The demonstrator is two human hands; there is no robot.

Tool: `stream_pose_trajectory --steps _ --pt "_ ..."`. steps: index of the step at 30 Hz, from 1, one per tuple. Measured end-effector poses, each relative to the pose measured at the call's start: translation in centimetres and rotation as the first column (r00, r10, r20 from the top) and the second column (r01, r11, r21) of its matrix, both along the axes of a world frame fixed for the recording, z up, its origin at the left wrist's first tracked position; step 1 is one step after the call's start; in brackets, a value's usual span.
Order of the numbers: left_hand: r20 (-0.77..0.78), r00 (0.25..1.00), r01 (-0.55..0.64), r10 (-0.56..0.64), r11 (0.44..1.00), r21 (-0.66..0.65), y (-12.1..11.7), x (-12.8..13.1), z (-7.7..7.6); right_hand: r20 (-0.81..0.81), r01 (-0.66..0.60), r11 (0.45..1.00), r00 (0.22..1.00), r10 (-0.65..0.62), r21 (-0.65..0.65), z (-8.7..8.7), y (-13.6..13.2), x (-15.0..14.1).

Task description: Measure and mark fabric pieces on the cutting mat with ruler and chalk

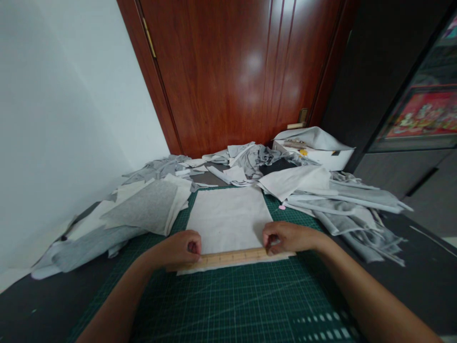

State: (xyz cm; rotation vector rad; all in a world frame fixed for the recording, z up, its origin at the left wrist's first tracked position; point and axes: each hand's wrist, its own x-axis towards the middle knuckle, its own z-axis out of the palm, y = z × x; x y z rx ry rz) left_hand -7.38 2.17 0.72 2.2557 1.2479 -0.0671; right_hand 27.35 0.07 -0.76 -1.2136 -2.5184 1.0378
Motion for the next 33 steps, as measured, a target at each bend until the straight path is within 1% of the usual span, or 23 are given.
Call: stream_pose_trajectory --steps 8,13,21,28,33 --pt "-0.001 1.000 0.002 -0.002 1.000 0.002 -0.02 0.04 -0.07 0.004 -0.009 1.000 1.000 0.009 0.012 0.07 -0.09 -0.01" --pt "-0.005 1.000 0.010 -0.010 1.000 0.004 -0.05 0.07 -0.04 -0.013 -0.019 1.000 1.000 0.019 -0.004 0.05 -0.08 -0.01" --pt "-0.040 0.999 0.024 -0.023 1.000 0.020 -0.13 -0.02 -0.13 0.021 -0.008 1.000 1.000 0.008 0.003 0.25 -0.15 -0.09" --pt "-0.048 0.997 0.065 -0.064 0.998 0.026 -0.27 0.24 0.45 0.016 0.000 1.000 1.000 0.000 -0.010 0.39 -0.25 -0.15" --pt "-0.041 0.997 0.068 -0.067 0.998 0.013 -0.29 0.38 0.64 0.009 -0.022 1.000 1.000 0.022 0.005 0.26 -0.17 -0.07"
